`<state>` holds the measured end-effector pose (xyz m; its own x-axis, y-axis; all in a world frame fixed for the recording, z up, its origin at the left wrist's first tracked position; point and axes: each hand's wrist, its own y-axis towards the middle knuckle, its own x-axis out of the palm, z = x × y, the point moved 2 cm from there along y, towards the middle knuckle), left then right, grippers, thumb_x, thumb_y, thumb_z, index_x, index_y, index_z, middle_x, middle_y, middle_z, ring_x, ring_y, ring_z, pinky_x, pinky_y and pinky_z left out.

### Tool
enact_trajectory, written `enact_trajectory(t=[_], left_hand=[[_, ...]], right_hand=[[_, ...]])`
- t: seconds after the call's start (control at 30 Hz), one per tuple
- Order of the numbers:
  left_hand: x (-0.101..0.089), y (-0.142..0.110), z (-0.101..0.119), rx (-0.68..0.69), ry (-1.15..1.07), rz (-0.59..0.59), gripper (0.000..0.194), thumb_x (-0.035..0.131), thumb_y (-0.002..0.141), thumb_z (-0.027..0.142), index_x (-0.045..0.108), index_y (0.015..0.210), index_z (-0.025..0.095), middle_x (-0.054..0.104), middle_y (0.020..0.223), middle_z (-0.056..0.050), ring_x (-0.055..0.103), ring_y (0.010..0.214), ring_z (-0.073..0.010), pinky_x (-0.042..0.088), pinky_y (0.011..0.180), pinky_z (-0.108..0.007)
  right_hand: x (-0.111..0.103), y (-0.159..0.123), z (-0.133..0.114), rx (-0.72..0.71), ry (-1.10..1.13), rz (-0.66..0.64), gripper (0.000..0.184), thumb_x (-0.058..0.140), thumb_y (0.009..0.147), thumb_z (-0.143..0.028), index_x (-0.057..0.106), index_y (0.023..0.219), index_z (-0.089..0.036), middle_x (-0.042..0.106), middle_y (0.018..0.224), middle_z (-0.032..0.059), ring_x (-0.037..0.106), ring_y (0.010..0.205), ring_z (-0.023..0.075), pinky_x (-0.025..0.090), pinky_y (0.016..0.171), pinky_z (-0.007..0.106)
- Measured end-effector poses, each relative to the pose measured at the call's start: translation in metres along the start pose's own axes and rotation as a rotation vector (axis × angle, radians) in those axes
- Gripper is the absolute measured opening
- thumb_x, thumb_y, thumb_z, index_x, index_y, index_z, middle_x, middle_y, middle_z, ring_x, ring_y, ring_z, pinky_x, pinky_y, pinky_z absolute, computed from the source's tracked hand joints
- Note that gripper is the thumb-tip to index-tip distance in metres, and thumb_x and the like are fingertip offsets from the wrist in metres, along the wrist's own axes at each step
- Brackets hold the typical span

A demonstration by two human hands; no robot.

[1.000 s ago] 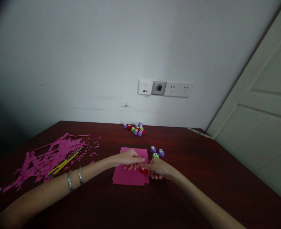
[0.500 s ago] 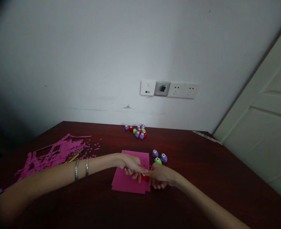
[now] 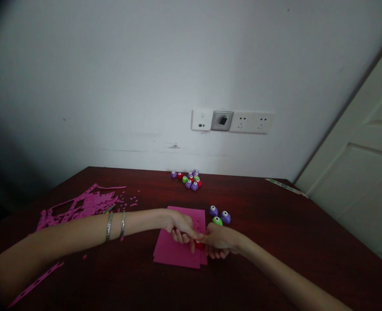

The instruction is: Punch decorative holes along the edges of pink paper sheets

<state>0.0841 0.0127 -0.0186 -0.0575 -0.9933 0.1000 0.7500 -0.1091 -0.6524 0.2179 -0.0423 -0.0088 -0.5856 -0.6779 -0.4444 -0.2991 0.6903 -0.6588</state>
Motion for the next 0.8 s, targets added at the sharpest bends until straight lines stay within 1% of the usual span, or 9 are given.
enact_trajectory(t=[0.1,0.17,0.3,0.4,0.47,0.57,0.67,0.73,0.8], left_hand=[[0.0,0.0,0.001,-0.001,0.017,-0.009,0.046,0.059,0.062,0.065,0.072,0.071,0.022,0.02,0.042,0.003,0.009,0.037,-0.0065,0.013,0.032,-0.02],[0.0,0.001,0.001,-0.007,0.028,-0.019,0.047,0.057,0.064,0.066,0.072,0.071,0.022,0.019,0.043,0.003,0.009,0.037,-0.0068,0.012,0.033,-0.02],[-0.001,0.002,0.001,-0.019,0.019,-0.025,0.044,0.055,0.067,0.062,0.07,0.063,0.021,0.018,0.045,0.004,0.009,0.038,-0.0068,0.012,0.033,-0.02],[-0.002,0.003,0.001,-0.037,-0.003,-0.043,0.044,0.056,0.068,0.061,0.069,0.057,0.02,0.016,0.046,0.004,0.008,0.039,-0.0064,0.012,0.033,-0.021],[-0.002,0.003,0.0,-0.04,-0.004,-0.05,0.045,0.055,0.068,0.062,0.069,0.059,0.021,0.016,0.045,0.004,0.008,0.039,-0.0065,0.012,0.033,-0.021],[-0.002,0.002,0.0,-0.03,-0.005,-0.055,0.046,0.053,0.067,0.065,0.07,0.062,0.022,0.015,0.044,0.004,0.007,0.039,-0.0071,0.012,0.032,-0.02],[-0.002,0.003,-0.002,-0.024,-0.019,-0.053,0.048,0.055,0.065,0.067,0.068,0.058,0.022,0.015,0.044,0.004,0.008,0.039,-0.0067,0.013,0.032,-0.02],[-0.003,0.004,-0.003,-0.02,-0.024,-0.048,0.049,0.055,0.065,0.067,0.068,0.056,0.021,0.015,0.044,0.004,0.009,0.038,-0.0066,0.013,0.032,-0.02],[-0.004,0.006,-0.005,-0.023,-0.015,-0.043,0.046,0.053,0.069,0.064,0.068,0.059,0.021,0.016,0.044,0.004,0.01,0.038,-0.007,0.014,0.032,-0.021]], right_hand=[[-0.002,-0.001,-0.002,0.024,-0.001,-0.015,0.053,0.042,0.085,-0.049,0.051,0.047,-0.014,0.048,0.041,-0.0021,0.039,0.03,0.0039,0.028,0.028,0.015],[-0.003,-0.001,-0.004,0.046,0.006,-0.032,0.05,0.043,0.086,-0.046,0.051,0.048,-0.013,0.047,0.041,-0.0027,0.038,0.03,0.0037,0.028,0.028,0.015],[-0.005,-0.001,-0.009,0.092,-0.003,-0.062,0.047,0.043,0.087,-0.04,0.051,0.048,-0.013,0.047,0.041,-0.0031,0.039,0.031,0.0034,0.029,0.03,0.014],[-0.004,-0.001,-0.011,0.091,-0.009,-0.061,0.047,0.042,0.088,-0.037,0.05,0.048,-0.014,0.046,0.041,-0.0034,0.039,0.031,0.0032,0.03,0.03,0.014],[-0.003,0.0,-0.011,0.06,-0.002,-0.055,0.046,0.043,0.087,-0.04,0.049,0.049,-0.015,0.047,0.042,-0.0037,0.039,0.031,0.003,0.031,0.03,0.014],[-0.002,0.002,-0.008,0.01,-0.024,-0.036,0.049,0.045,0.083,-0.051,0.049,0.05,-0.015,0.048,0.044,-0.0031,0.04,0.031,0.0036,0.033,0.03,0.014],[-0.001,0.004,-0.005,0.002,-0.053,-0.021,0.052,0.043,0.08,-0.059,0.051,0.053,-0.015,0.05,0.045,-0.0021,0.04,0.031,0.0039,0.034,0.029,0.015],[-0.001,0.004,-0.005,0.001,-0.06,-0.02,0.052,0.042,0.08,-0.06,0.051,0.054,-0.016,0.051,0.046,-0.0014,0.041,0.031,0.0042,0.034,0.029,0.015],[-0.002,0.004,-0.007,-0.004,-0.058,-0.027,0.051,0.043,0.081,-0.058,0.05,0.054,-0.016,0.051,0.047,-0.0012,0.042,0.033,0.0046,0.035,0.029,0.015]])
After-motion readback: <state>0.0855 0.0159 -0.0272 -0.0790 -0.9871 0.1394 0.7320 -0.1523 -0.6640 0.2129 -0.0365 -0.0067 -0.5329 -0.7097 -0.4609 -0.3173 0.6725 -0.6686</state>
